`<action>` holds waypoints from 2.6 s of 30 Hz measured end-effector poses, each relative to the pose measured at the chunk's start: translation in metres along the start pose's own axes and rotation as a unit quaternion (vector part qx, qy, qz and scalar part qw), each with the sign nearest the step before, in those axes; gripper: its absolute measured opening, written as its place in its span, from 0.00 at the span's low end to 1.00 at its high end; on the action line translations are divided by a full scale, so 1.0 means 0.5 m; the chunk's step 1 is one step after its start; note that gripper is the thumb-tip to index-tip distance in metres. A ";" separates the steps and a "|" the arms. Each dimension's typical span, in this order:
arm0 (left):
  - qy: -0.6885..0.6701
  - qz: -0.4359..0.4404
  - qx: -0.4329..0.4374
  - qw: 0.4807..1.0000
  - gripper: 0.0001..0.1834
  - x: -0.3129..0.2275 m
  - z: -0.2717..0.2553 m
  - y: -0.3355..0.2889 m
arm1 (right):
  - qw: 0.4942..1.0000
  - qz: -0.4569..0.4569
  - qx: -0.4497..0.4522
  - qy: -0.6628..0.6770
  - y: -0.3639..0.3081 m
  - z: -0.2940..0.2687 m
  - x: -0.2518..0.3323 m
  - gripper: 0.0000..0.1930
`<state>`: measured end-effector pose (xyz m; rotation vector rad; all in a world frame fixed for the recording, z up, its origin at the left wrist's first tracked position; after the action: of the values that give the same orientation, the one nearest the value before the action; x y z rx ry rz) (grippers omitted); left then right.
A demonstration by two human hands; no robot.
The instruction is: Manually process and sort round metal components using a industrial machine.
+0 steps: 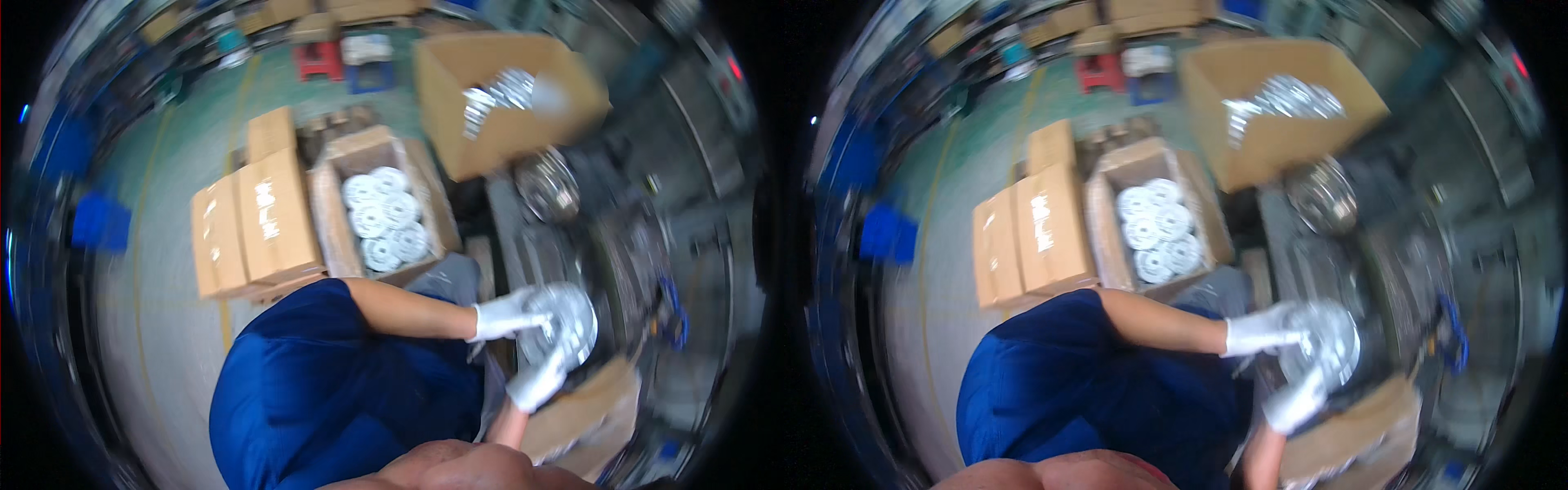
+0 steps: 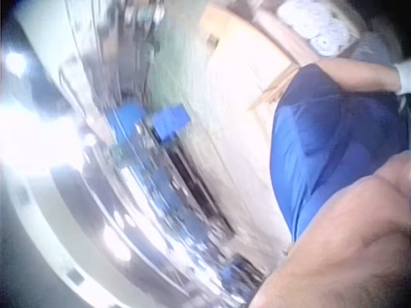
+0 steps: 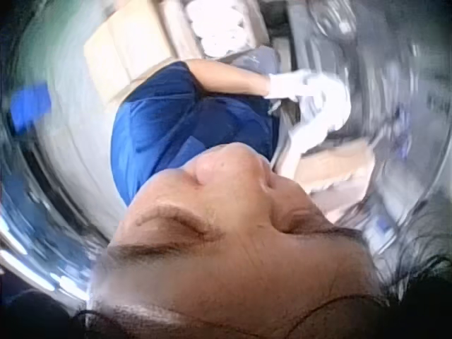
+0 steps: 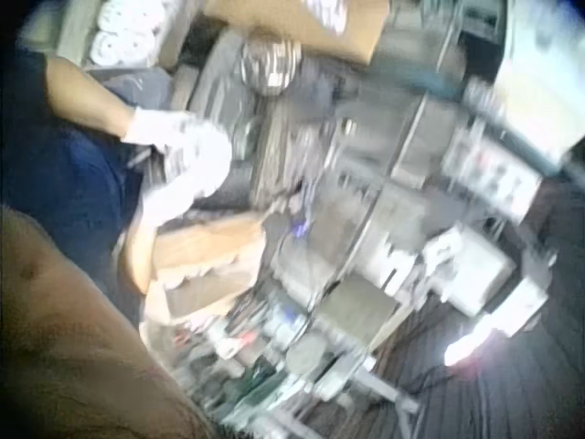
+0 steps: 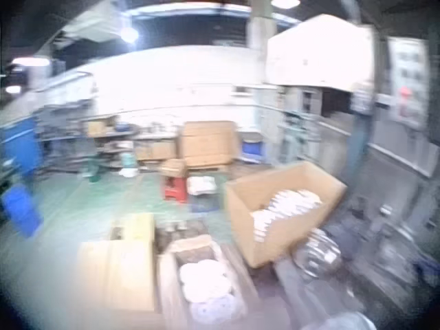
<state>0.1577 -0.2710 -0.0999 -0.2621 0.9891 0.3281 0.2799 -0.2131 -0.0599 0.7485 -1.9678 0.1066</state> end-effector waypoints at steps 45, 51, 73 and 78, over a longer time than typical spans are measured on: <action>0.665 0.014 -0.156 0.730 0.53 -0.248 0.090 0.600 | 0.918 0.268 0.120 0.266 -0.131 -0.082 -0.284 0.15; 0.670 -0.015 -0.153 0.726 0.51 -0.256 0.091 0.593 | 0.945 0.218 0.108 0.218 -0.104 -0.097 -0.273 0.16; 0.675 -0.043 -0.125 0.726 0.55 -0.251 0.068 0.611 | 0.962 0.210 0.159 0.068 -0.147 -0.075 -0.334 0.18; 0.667 -0.060 -0.110 0.734 0.53 -0.263 0.081 0.597 | 0.976 0.145 0.144 0.068 -0.102 -0.072 -0.296 0.18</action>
<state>0.0070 -0.0015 0.0129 -0.8421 2.3597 0.0830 0.3829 -0.1727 -0.1764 0.6125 -1.9395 0.6148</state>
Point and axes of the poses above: each hand's wrist, its own y-axis towards the middle knuckle, its own z-axis out of the palm, x = y × z, the point moved 2 cm from there along y, towards the middle knuckle, and after that the axes turned 3 degrees about -z, right-handed, at the moved point
